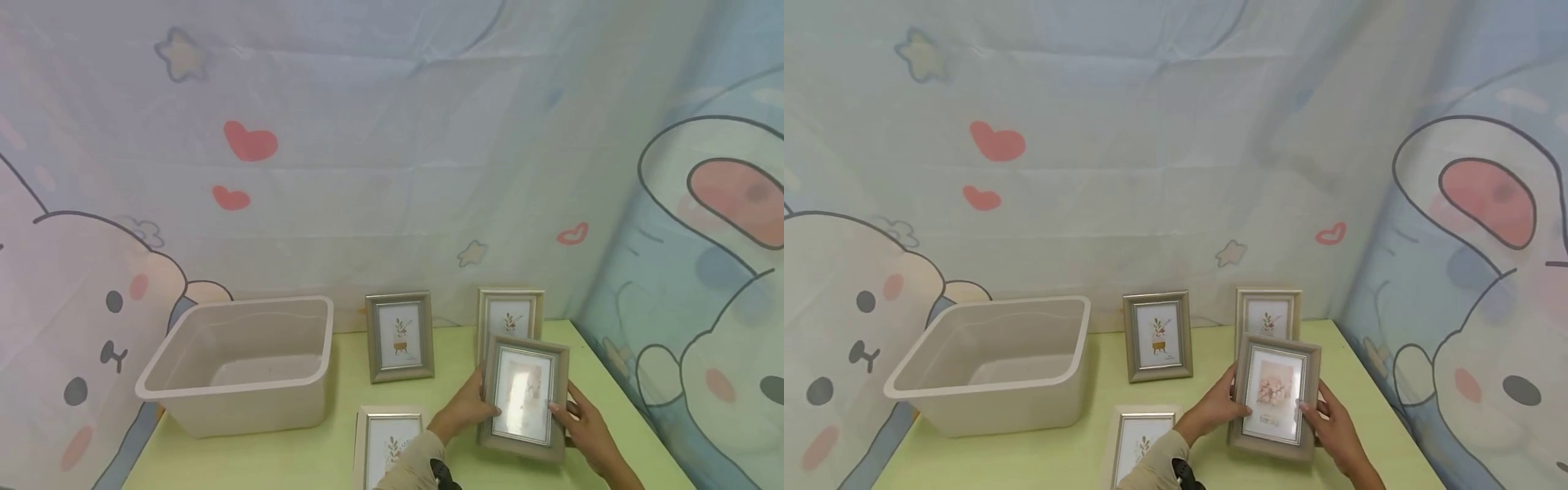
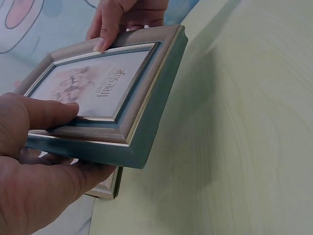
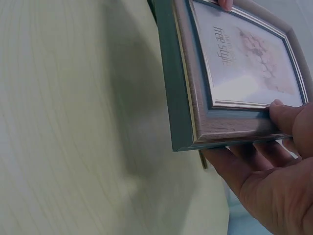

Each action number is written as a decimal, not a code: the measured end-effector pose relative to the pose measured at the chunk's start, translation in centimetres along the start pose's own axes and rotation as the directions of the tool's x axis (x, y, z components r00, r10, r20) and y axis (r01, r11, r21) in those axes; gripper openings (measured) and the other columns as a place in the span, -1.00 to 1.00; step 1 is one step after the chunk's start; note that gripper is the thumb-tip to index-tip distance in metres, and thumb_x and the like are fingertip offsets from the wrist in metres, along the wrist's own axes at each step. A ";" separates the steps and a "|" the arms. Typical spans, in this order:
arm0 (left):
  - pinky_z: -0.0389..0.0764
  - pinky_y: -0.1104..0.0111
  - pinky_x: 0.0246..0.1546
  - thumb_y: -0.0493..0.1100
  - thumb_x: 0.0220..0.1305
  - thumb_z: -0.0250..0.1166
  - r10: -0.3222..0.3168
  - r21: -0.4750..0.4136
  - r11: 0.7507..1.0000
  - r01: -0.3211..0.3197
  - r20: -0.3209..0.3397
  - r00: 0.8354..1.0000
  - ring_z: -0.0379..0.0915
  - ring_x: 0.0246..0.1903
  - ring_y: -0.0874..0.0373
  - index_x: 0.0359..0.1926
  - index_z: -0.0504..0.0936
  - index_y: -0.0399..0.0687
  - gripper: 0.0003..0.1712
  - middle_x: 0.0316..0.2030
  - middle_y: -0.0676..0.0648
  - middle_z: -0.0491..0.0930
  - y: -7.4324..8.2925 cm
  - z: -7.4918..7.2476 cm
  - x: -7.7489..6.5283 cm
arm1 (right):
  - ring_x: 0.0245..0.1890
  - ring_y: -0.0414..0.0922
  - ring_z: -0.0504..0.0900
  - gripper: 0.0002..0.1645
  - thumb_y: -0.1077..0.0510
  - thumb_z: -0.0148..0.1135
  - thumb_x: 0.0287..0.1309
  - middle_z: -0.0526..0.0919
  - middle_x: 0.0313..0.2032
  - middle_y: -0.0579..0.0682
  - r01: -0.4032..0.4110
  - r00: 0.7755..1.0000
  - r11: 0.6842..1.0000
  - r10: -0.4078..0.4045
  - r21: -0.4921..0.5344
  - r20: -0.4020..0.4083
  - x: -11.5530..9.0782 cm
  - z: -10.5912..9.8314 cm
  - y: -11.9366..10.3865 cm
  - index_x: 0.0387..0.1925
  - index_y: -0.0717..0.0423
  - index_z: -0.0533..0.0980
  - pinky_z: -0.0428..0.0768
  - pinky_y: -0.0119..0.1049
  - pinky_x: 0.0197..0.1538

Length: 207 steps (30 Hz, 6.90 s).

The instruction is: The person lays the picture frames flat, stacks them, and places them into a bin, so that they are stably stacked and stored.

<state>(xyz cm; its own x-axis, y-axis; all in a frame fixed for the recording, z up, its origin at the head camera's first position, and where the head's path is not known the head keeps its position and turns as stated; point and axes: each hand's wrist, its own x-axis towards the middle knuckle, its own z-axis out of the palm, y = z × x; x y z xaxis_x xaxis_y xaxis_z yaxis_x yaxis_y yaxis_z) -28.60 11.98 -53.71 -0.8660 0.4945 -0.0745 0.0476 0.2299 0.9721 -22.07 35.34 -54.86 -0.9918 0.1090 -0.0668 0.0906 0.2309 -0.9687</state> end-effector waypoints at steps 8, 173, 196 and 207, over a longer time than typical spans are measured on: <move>0.64 -0.03 0.05 -0.51 0.09 0.33 0.031 -0.087 0.996 -0.035 -0.042 0.999 0.39 0.25 -0.29 0.60 -0.07 0.12 0.17 0.35 -0.41 0.31 -0.1 -1.4 -0.9 | -0.15 -0.06 0.74 -0.02 0.13 0.09 0.45 0.26 0.37 0.52 -0.022 1.000 0.998 0.021 0.065 0.008 0.0 1.5 -0.1 0.60 -0.05 -0.28 0.74 0.01 -0.22; 0.08 -0.26 0.42 -0.26 0.17 0.35 -0.062 -0.020 0.998 0.061 -0.560 0.826 -0.09 0.46 -0.48 0.58 -0.25 -0.13 0.16 0.52 -0.47 -0.11 -2.2 -16.7 -0.5 | 0.43 0.42 0.18 0.00 0.08 0.20 0.34 0.15 0.44 0.46 0.086 0.987 0.985 -0.064 -0.153 0.144 12.1 19.9 -7.5 0.57 0.17 -0.15 0.28 0.31 0.37; 0.04 -0.19 0.46 -0.27 0.23 0.29 -0.088 -0.062 0.996 0.067 -0.460 0.883 -0.11 0.48 -0.43 0.55 -0.31 -0.23 0.12 0.49 -0.52 -0.07 -3.8 -17.0 1.3 | 0.43 0.43 0.16 0.12 0.13 0.30 0.22 0.08 0.48 0.43 0.087 0.992 0.986 -0.073 -0.139 0.106 13.5 20.4 -6.6 0.58 0.14 -0.18 0.18 0.31 0.42; 0.20 -0.20 0.37 -0.36 0.19 0.24 -0.089 -0.062 0.996 0.069 -0.426 0.900 0.09 0.38 -0.49 0.44 -0.20 -0.22 -0.03 0.35 -0.62 0.11 -4.4 -17.0 0.9 | 0.26 0.38 0.45 0.07 0.15 0.31 0.21 0.35 0.34 0.43 0.130 0.990 0.977 -0.119 -0.168 0.077 13.6 20.1 -5.7 0.59 -0.05 -0.08 0.50 0.21 0.22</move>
<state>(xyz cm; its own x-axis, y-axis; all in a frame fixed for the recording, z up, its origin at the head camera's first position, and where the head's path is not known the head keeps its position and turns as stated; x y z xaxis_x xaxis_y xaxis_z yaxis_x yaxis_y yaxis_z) -38.09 -2.85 -54.21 -0.9959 0.0679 -0.0591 -0.0435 0.2111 0.9765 -37.92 16.08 -55.00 -0.9995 0.0062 0.0306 -0.0255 0.4027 -0.9150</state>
